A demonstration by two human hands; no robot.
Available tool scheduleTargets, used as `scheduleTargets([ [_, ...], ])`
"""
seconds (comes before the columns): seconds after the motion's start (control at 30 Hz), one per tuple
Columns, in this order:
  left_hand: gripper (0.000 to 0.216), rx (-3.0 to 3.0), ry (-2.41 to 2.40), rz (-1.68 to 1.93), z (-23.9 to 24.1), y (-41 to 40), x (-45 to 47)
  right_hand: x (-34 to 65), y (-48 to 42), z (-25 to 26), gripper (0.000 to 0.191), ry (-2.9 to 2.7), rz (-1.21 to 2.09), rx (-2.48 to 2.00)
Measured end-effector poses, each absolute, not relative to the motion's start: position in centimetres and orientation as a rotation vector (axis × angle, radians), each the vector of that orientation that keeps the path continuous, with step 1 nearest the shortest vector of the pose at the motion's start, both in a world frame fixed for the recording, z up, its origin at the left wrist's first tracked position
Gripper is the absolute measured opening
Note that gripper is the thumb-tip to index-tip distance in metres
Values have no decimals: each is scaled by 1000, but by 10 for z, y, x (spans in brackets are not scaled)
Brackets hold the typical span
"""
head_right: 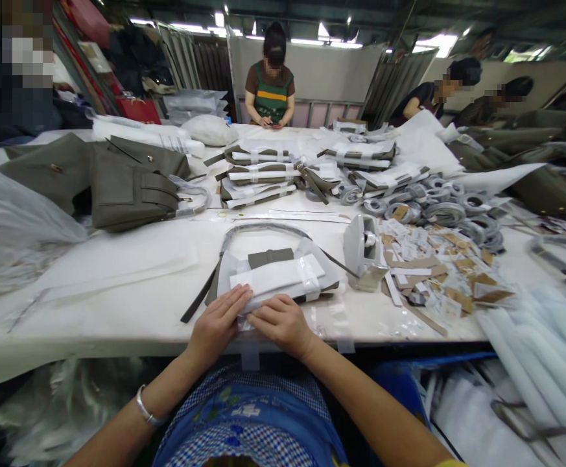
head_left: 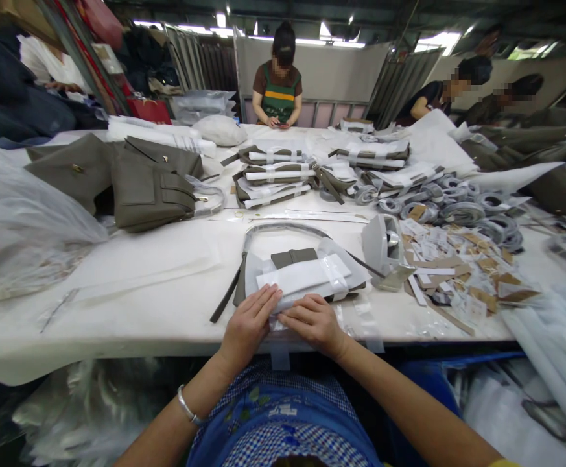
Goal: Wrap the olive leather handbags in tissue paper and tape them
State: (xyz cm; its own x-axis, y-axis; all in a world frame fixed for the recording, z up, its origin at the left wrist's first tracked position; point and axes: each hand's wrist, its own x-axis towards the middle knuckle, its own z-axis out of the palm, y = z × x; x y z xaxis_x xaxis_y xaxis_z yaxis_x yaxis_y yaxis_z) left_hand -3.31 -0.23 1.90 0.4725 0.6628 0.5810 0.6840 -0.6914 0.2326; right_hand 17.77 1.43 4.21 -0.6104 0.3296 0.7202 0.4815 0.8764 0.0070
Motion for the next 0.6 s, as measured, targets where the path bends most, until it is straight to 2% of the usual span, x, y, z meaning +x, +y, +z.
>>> scheduleTargets([
  [0.23, 69, -3004, -1310, -933, 53, -5, -47, 181, 20, 33, 16, -2325, -290, -561],
  [0.37, 51, -2813, -1191, -1047, 40, 3, -44, 179, 21, 35, 17, -2308, -326, -559],
  [0.6, 54, -2674, -1164, -1066, 21, 4, -39, 193, -4, 28, 26, -2377, -194, -593],
])
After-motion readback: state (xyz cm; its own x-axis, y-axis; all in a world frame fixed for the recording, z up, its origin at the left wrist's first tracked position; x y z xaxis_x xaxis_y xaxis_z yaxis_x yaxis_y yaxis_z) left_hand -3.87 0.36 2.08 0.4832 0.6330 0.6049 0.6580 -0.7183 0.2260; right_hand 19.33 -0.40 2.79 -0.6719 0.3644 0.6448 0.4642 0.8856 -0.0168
